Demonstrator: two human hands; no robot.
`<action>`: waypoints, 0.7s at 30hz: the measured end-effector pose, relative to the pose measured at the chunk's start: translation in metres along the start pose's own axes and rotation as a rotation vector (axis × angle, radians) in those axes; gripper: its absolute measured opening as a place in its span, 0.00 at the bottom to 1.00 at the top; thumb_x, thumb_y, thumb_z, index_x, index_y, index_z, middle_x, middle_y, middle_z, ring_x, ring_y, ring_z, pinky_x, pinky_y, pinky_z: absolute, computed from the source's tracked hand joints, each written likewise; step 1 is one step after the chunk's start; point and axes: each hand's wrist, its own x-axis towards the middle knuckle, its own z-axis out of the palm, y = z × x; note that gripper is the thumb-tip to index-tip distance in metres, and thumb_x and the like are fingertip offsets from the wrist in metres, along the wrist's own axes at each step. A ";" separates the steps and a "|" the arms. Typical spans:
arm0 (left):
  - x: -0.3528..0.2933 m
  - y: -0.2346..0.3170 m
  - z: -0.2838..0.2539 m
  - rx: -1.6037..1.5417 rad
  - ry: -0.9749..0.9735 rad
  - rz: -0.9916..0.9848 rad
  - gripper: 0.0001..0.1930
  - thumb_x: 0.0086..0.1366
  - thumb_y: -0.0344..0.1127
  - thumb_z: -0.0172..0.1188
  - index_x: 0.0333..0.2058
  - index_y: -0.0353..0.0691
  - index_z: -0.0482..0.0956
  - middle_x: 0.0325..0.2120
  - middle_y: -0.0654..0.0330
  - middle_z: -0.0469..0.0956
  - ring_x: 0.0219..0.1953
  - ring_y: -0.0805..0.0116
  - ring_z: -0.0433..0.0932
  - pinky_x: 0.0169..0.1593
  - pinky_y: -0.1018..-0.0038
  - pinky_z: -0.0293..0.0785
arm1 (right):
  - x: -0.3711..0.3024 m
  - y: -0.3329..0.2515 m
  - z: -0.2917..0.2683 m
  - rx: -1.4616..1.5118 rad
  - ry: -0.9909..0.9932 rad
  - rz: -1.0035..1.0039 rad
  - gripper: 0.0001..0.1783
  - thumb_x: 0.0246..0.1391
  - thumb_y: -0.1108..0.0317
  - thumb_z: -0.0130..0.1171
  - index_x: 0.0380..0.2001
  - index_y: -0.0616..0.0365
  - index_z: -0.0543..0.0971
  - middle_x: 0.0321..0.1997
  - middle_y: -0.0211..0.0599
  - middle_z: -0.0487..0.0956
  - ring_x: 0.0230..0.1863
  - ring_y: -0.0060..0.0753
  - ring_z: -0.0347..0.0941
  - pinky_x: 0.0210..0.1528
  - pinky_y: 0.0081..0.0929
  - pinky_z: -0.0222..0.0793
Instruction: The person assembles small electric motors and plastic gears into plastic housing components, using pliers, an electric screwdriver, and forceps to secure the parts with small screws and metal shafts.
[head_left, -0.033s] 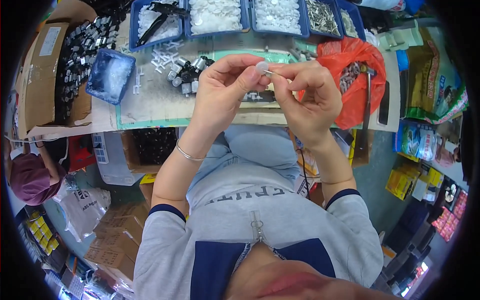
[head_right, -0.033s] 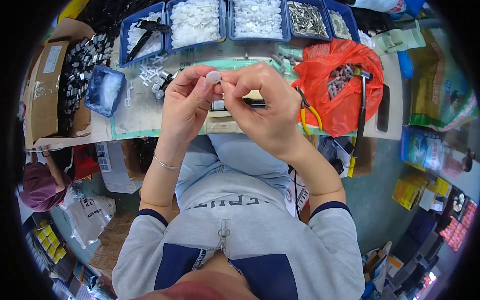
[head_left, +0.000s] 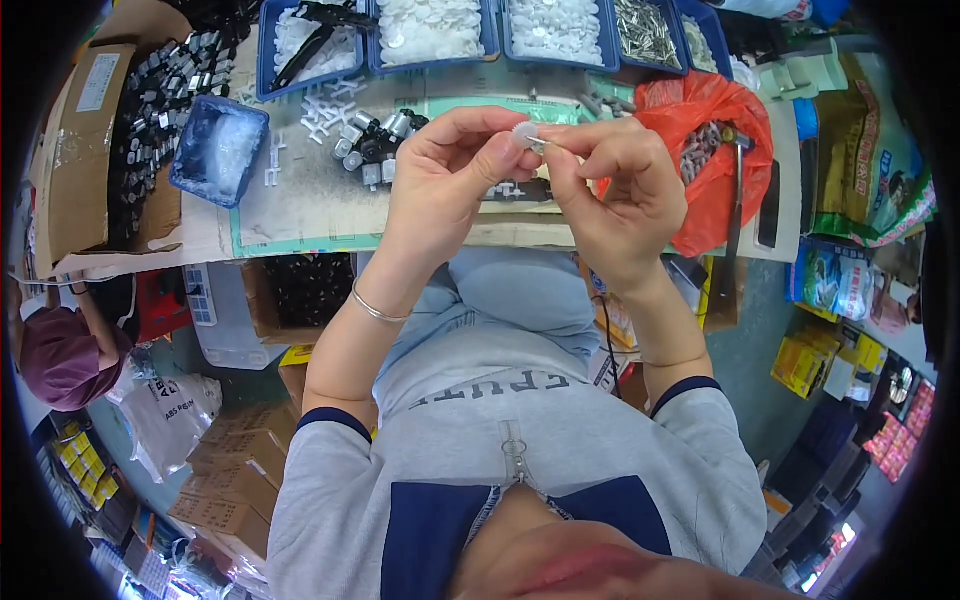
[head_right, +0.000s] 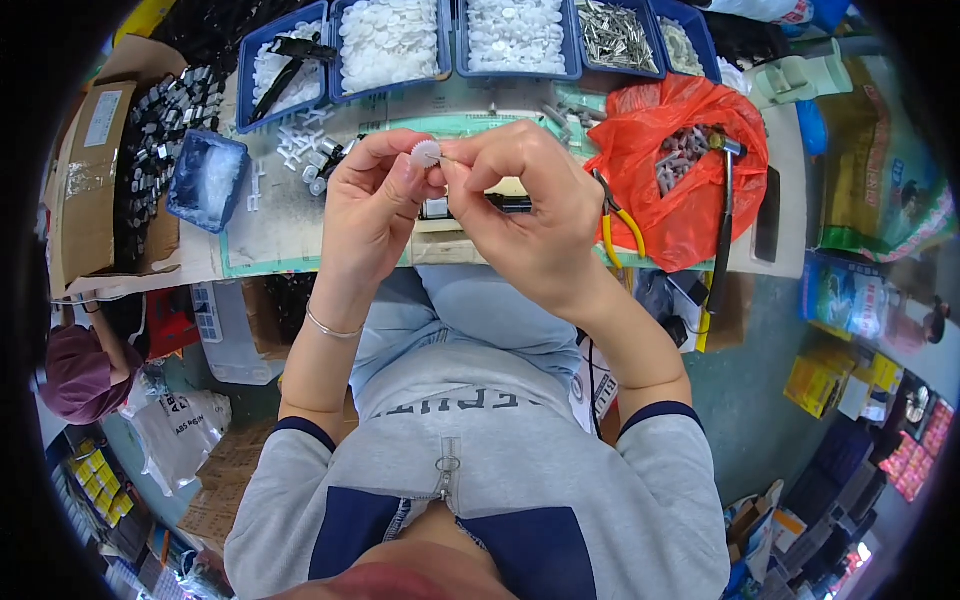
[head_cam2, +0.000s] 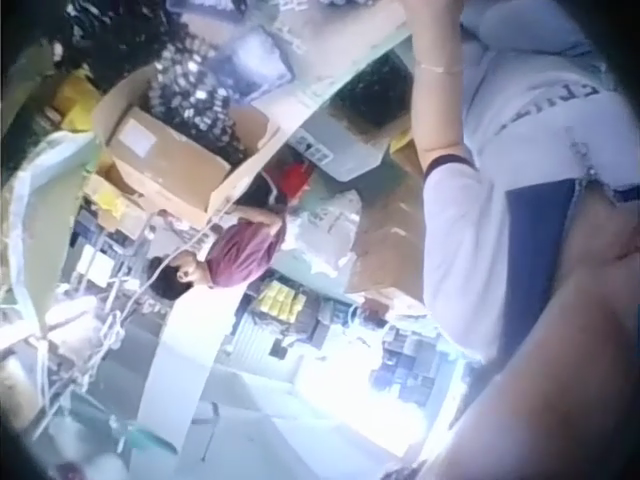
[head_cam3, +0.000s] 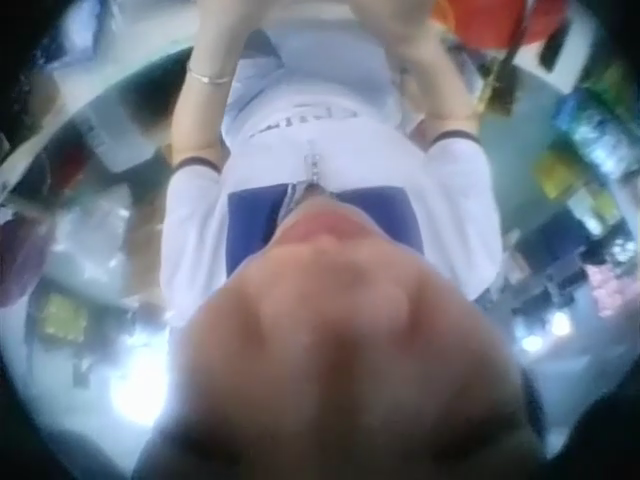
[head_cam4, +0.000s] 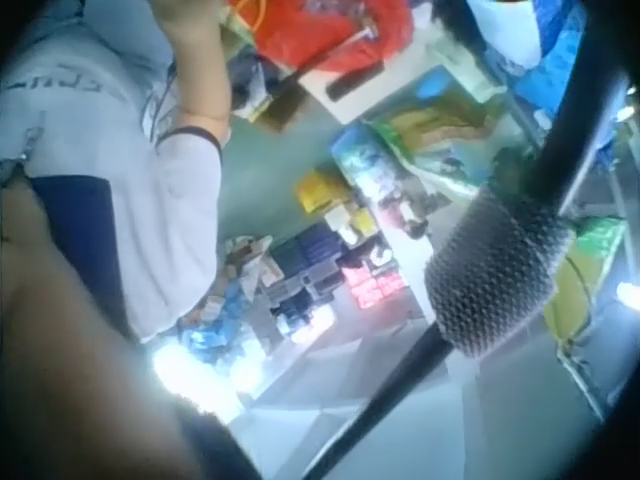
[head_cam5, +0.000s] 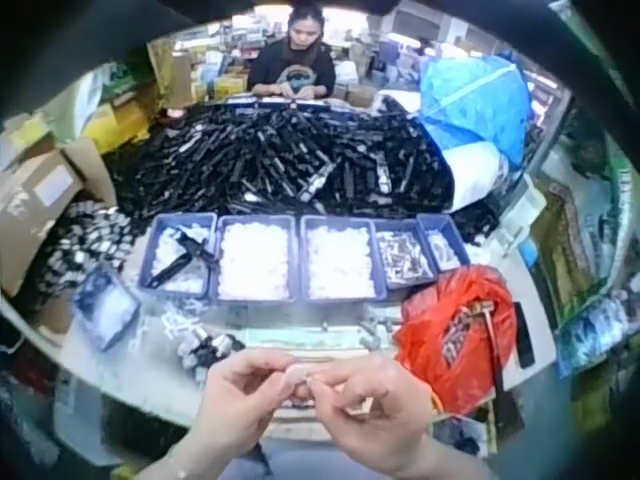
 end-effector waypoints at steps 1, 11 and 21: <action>-0.001 -0.001 -0.001 -0.004 0.007 -0.014 0.10 0.62 0.29 0.58 0.41 0.32 0.75 0.35 0.56 0.79 0.35 0.73 0.79 0.41 0.78 0.77 | -0.002 0.001 0.001 -0.027 0.000 -0.010 0.11 0.40 0.84 0.62 0.22 0.60 0.70 0.27 0.39 0.78 0.30 0.33 0.77 0.30 0.24 0.72; -0.014 0.001 -0.003 0.591 -0.003 0.177 0.17 0.55 0.22 0.62 0.45 0.34 0.73 0.36 0.58 0.77 0.39 0.72 0.77 0.44 0.77 0.76 | -0.012 -0.010 -0.006 -0.274 -0.163 0.100 0.09 0.37 0.82 0.62 0.26 0.61 0.76 0.27 0.37 0.79 0.30 0.37 0.78 0.31 0.26 0.73; -0.024 0.004 -0.007 0.778 -0.254 -0.138 0.26 0.55 0.23 0.63 0.53 0.34 0.66 0.33 0.59 0.77 0.38 0.74 0.76 0.44 0.79 0.74 | -0.031 -0.003 -0.035 -0.353 -0.571 0.128 0.06 0.41 0.74 0.63 0.27 0.57 0.77 0.27 0.34 0.76 0.30 0.37 0.73 0.31 0.30 0.69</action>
